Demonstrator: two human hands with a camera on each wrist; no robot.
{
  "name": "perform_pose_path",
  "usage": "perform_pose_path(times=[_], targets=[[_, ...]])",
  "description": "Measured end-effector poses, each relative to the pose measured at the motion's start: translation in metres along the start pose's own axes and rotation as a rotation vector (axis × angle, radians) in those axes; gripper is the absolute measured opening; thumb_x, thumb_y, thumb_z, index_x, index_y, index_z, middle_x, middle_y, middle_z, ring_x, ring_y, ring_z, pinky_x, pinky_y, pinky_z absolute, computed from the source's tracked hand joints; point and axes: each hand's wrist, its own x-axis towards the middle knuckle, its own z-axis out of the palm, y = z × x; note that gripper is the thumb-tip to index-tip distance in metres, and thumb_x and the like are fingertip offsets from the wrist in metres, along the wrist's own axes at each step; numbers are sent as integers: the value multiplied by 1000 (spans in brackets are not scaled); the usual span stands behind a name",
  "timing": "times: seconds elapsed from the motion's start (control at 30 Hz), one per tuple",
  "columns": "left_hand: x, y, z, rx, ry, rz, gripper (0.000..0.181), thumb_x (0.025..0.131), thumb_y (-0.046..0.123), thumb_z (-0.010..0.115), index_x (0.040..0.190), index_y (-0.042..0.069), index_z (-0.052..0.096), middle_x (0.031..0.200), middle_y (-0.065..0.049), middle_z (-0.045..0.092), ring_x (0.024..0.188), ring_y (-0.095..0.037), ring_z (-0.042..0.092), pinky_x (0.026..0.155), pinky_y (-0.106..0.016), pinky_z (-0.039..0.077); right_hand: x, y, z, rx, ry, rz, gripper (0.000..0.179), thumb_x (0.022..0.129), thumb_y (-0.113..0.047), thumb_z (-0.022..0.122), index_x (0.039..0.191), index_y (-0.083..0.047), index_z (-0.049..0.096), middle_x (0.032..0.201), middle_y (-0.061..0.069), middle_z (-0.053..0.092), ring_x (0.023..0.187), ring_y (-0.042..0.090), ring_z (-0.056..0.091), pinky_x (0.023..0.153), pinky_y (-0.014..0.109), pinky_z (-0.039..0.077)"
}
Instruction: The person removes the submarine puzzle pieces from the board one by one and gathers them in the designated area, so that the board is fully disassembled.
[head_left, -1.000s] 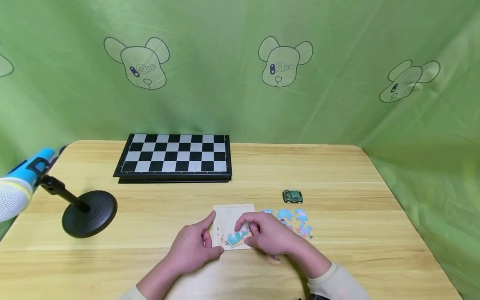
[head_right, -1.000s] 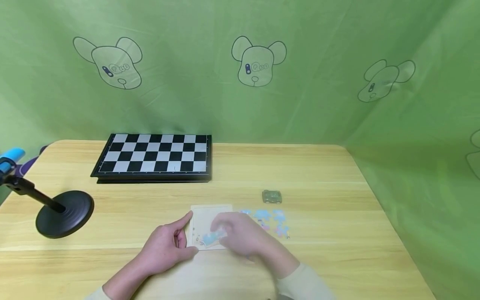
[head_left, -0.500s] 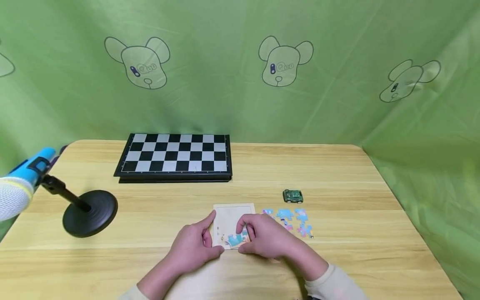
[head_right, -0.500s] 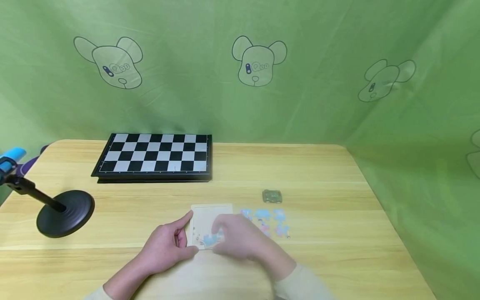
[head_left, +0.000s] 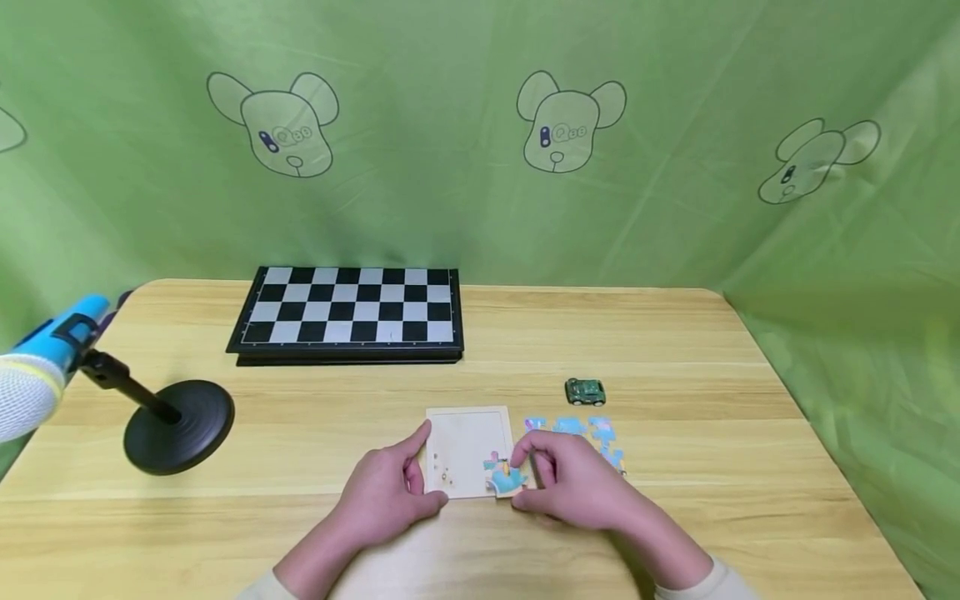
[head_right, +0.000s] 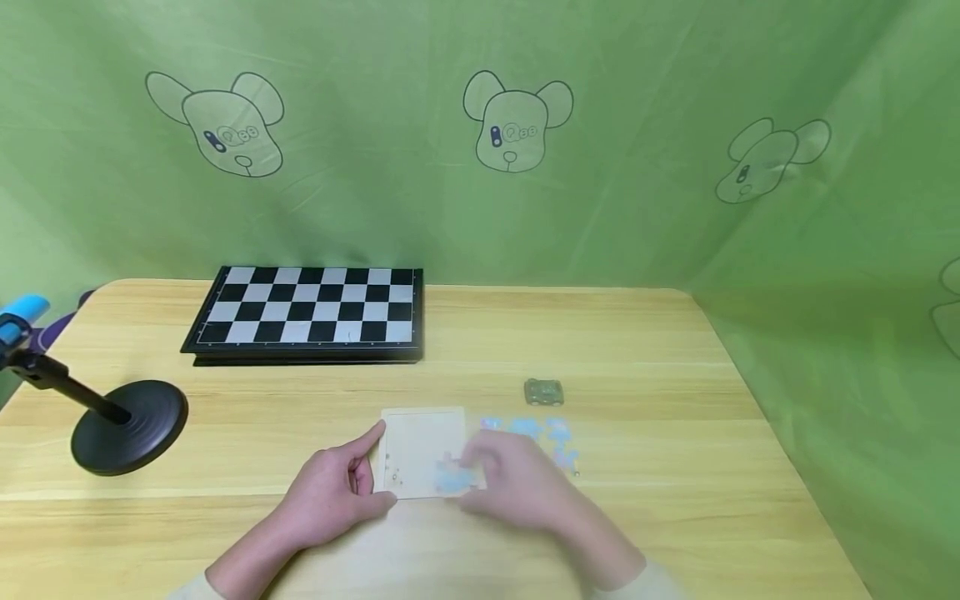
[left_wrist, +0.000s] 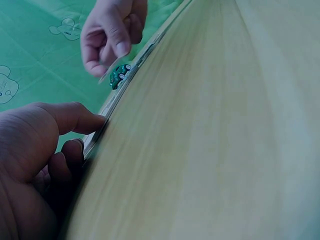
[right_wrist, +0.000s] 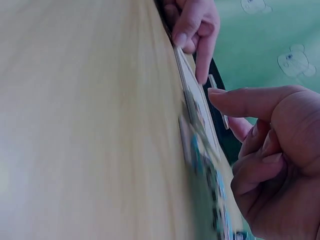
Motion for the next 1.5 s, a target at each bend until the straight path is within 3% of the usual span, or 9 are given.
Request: perform_pose_path(times=[0.33,0.5,0.63,0.73,0.87,0.97,1.1,1.2,1.5], targets=[[0,2,1,2,2,-1,91,75,21,86,149,-4,41,62,13,54,53,-6,50,59,-27,44,-38,27,-22,3,66,35,34,76,-19,88,100,-12,66,58,-11,41,51,4,40,78,31,50],[0,2,1,2,2,-4,91,75,21,86,149,-4,41,62,12,54,52,-6,49,58,-27,44,-52,36,-30,-22,88,55,33,76,-21,88,100,-15,66,58,-11,40,71,7,61,88,31,50],[-1,1,1,5,4,-6,90,75,21,86,149,-4,42,62,13,54,52,-6,49,58,-27,44,-58,40,-33,0,82,50,34,76,-19,88,101,-12,66,59,-10,41,56,4,48,72,28,50],[-1,1,1,3,4,-6,90,75,21,87,149,-4,42,61,12,54,52,-6,49,59,-27,44,-60,44,-34,-4,76,52,34,75,-19,88,99,-13,65,58,-11,39,51,6,43,83,25,49],[-1,1,1,2,1,-6,91,75,22,87,149,-4,41,62,12,54,53,-6,49,59,-27,44,-63,50,-35,-42,80,73,33,74,-22,89,96,-16,65,56,-12,37,91,17,68,103,22,36],[-1,1,1,5,1,-1,91,75,22,87,149,-4,41,62,13,54,53,-6,50,59,-27,44,-64,54,-36,-41,69,95,34,74,-23,89,96,-16,65,56,-11,37,96,19,67,103,20,35],[-1,1,1,11,5,4,90,75,21,86,149,-4,41,62,13,54,53,-6,50,60,-27,44,-65,58,-36,-15,46,118,34,75,-25,89,98,-14,65,58,-10,38,63,13,53,102,20,35],[-1,1,1,10,5,7,90,75,21,86,149,-5,41,61,14,54,52,-5,50,59,-27,45,-64,57,-35,-23,62,112,35,75,-24,89,100,-14,66,58,-10,39,69,8,57,101,20,37],[0,1,1,4,7,5,90,75,21,86,149,-5,41,61,13,54,52,-6,50,57,-27,44,-37,39,-18,6,143,56,28,81,-19,85,103,-14,69,56,-10,39,49,3,37,66,27,48]])
